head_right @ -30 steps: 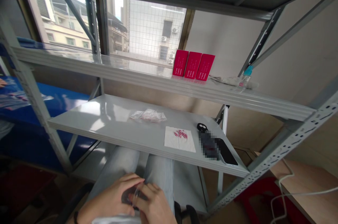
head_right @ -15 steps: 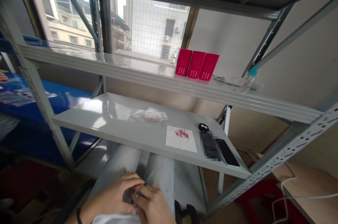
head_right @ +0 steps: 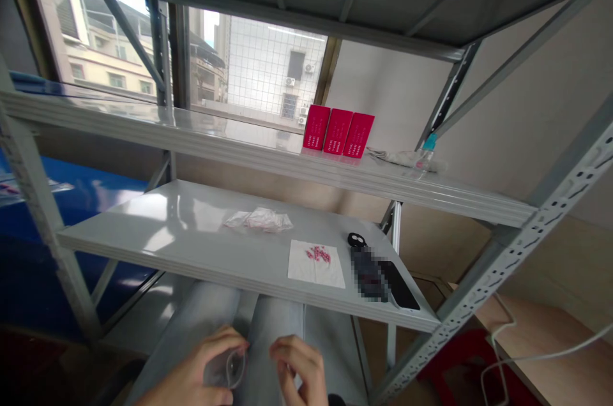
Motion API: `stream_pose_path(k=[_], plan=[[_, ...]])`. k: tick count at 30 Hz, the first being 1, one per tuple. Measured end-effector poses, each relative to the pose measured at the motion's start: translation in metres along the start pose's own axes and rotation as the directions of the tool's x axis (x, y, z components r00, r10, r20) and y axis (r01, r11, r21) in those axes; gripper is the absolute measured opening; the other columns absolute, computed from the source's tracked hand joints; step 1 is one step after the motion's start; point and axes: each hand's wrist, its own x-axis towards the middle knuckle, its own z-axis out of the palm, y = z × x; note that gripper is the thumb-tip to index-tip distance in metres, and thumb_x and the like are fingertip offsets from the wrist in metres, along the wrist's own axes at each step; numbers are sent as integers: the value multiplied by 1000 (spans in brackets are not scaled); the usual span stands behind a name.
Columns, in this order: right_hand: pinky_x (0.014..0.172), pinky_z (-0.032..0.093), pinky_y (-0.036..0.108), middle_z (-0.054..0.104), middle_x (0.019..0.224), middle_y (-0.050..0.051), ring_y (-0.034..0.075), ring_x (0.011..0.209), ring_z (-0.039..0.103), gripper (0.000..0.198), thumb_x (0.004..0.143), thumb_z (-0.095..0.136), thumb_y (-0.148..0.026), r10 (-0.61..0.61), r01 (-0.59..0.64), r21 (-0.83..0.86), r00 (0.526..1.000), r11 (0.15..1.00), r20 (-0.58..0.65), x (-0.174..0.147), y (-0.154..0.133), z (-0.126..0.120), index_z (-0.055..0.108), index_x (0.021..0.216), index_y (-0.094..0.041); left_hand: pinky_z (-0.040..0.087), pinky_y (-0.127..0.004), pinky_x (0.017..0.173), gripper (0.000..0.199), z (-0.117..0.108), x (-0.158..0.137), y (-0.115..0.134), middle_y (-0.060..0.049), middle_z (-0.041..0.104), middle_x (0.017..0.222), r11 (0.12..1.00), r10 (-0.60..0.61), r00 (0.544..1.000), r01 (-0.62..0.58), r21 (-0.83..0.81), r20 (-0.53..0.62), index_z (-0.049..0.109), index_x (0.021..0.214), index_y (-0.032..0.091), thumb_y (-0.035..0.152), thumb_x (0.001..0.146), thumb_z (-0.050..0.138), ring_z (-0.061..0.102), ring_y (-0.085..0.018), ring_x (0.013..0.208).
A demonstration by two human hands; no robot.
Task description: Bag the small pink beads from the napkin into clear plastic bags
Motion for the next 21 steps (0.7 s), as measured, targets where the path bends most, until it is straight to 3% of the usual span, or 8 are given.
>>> stream_pose_path(k=[2, 5, 8, 11, 17, 21], plan=[[72, 56, 31, 74, 94, 7, 22, 83, 70, 19, 98, 51, -29, 169, -172, -18, 978, 985, -126, 15, 10, -29, 68, 104, -24, 45, -35, 101, 59, -7, 23, 1, -3, 66, 117, 986, 63, 997, -69, -150, -47, 66, 125, 33, 41, 71, 88, 61, -27, 111], [65, 51, 29, 72, 92, 7, 20, 75, 66, 28, 98, 50, -40, 345, -402, -128, 881, 907, -323, 55, 38, -63, 67, 109, -21, 42, -38, 105, 53, -19, 85, 13, -6, 69, 115, 941, 143, 977, -184, -285, -158, 68, 123, 27, 49, 77, 81, 60, -29, 115], [71, 50, 32, 70, 95, 10, 21, 75, 64, 31, 97, 46, -35, 341, -427, -343, 896, 837, -286, 98, 75, -83, 70, 107, -17, 42, -38, 104, 46, -24, 155, 26, -8, 71, 113, 893, 116, 953, -224, -391, -279, 70, 119, 24, 49, 81, 77, 60, -29, 115], [80, 49, 34, 70, 98, 11, 23, 84, 66, 30, 95, 44, -25, 375, -407, -519, 911, 752, -173, 127, 101, -90, 73, 102, -18, 45, -37, 100, 41, -18, 199, 30, -8, 72, 112, 872, 77, 942, -222, -436, -325, 72, 114, 23, 50, 83, 75, 62, -28, 112], [85, 46, 30, 72, 94, 9, 24, 96, 67, 25, 93, 49, -19, 418, -351, -647, 907, 676, -55, 140, 115, -85, 74, 91, -21, 46, -36, 96, 39, -6, 210, 16, -7, 74, 110, 890, 68, 950, -196, -412, -305, 74, 112, 23, 50, 84, 74, 63, -27, 108], [86, 46, 30, 73, 95, 9, 25, 97, 66, 22, 93, 52, -21, 399, -331, -668, 915, 666, -55, 137, 120, -79, 73, 93, -21, 46, -37, 94, 41, -6, 207, 16, -7, 73, 107, 876, 57, 952, -192, -443, -299, 73, 113, 23, 51, 84, 73, 63, -26, 103]])
